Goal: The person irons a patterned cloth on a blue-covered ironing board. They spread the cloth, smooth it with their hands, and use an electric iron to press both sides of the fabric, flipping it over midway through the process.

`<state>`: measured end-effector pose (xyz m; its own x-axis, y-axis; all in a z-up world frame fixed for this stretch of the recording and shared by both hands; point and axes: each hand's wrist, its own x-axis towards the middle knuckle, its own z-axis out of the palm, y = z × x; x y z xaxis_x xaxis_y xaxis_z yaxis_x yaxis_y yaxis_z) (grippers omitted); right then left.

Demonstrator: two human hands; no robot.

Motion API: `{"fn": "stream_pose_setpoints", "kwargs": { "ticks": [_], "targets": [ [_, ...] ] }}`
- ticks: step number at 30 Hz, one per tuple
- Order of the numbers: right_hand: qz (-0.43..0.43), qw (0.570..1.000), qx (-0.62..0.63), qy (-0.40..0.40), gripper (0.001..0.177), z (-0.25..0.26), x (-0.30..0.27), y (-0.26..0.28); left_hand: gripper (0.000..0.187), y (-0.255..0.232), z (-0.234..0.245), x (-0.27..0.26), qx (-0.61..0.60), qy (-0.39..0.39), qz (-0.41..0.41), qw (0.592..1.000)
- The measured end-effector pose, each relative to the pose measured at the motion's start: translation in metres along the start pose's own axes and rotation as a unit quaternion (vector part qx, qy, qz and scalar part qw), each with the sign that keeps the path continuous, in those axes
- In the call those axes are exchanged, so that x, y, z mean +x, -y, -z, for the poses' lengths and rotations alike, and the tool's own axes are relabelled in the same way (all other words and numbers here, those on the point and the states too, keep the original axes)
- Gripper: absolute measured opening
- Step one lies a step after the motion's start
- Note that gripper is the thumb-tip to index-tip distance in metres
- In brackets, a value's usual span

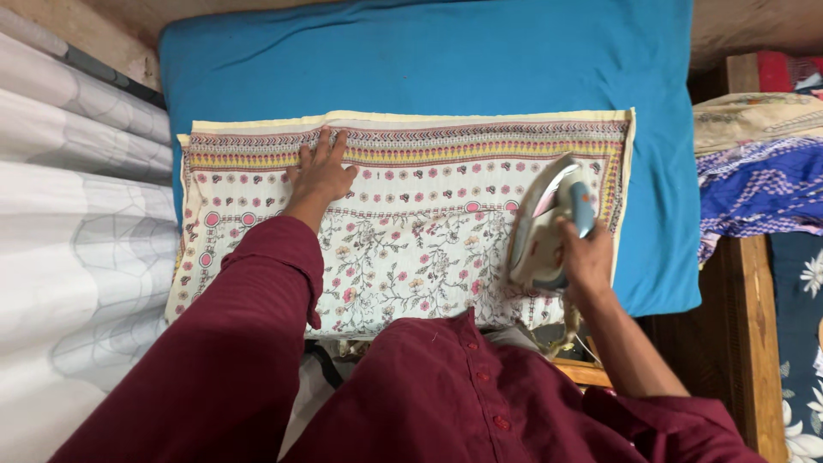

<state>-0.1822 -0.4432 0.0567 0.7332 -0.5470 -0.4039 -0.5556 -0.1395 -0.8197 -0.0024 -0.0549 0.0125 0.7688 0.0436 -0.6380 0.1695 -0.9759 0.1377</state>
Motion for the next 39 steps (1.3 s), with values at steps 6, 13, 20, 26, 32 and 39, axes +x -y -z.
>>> {"fn": "stream_pose_setpoints", "kwargs": {
  "ticks": [6,13,20,26,32,39],
  "targets": [
    [-0.094,0.994,0.052,0.025,0.012,0.025,0.088,0.024,0.077,-0.007,0.007,-0.003,0.004,0.001,0.01,1.0],
    [-0.092,0.984,0.139,0.068,0.02,0.028,0.12,0.041,0.078,-0.009,0.024,-0.011,-0.004,0.013,0.022,1.0],
    [-0.167,0.97,0.148,0.092,0.03,0.03,0.055,0.038,0.076,-0.021,0.027,-0.015,-0.008,0.007,0.057,0.998],
    [-0.111,0.986,0.11,0.056,0.035,0.044,0.046,0.026,0.085,-0.034,0.027,-0.012,-0.056,0.023,0.103,0.993],
    [-0.029,0.99,0.128,0.042,0.038,0.053,0.114,0.028,0.085,-0.013,0.016,-0.007,-0.135,-0.051,0.11,0.983],
    [-0.047,0.986,0.093,0.132,0.028,0.067,0.127,0.054,0.088,0.011,-0.078,-0.081,-0.102,-0.103,0.137,0.98]
  ]
}}
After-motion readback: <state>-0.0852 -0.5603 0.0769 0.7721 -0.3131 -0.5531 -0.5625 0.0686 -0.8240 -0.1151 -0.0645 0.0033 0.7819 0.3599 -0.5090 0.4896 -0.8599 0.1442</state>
